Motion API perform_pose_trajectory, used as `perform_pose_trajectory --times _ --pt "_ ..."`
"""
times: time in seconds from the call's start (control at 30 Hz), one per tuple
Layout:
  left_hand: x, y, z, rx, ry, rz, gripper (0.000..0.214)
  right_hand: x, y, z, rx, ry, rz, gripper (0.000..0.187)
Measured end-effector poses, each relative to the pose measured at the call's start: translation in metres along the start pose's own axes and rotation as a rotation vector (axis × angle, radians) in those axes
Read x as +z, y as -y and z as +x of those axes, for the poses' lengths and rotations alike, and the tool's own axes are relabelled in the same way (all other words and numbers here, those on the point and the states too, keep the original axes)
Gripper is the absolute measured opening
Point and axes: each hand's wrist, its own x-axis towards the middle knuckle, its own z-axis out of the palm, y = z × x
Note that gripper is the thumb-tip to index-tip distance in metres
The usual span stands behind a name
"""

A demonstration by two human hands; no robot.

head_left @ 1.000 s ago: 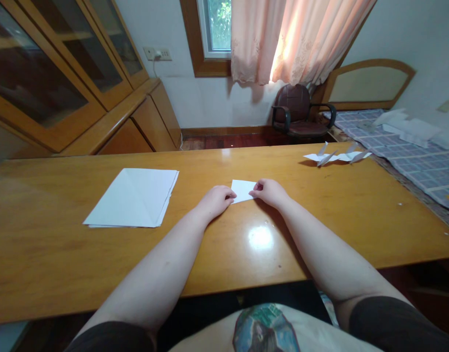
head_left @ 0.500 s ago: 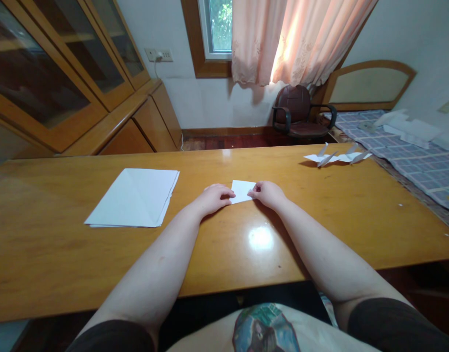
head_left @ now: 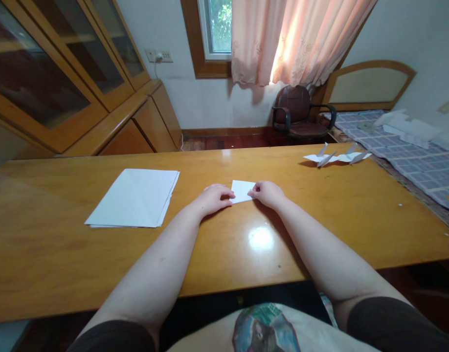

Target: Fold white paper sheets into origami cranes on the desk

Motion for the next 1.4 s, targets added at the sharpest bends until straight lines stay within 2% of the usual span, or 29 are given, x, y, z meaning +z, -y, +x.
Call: perform_pose_trajectory --times 0.37,0.63,1.1,1.4 --pt "-0.001 -0.01 -0.001 -0.05 -0.034 0.012 0.019 -0.001 0.0 0.0 0.009 0.014 0.016 0.026" --pt "0.004 -0.012 0.0 -0.13 -0.035 0.029 0.027 -0.001 0.0 0.0 0.012 0.014 0.027 0.026" --pt "0.011 -0.016 0.0 -0.137 -0.082 0.09 0.024 0.001 -0.001 0.001 -0.004 0.01 0.036 0.023" --pt "0.007 -0.007 0.003 -0.13 -0.007 0.05 0.042 0.003 -0.003 0.003 0.006 0.014 0.051 0.025"
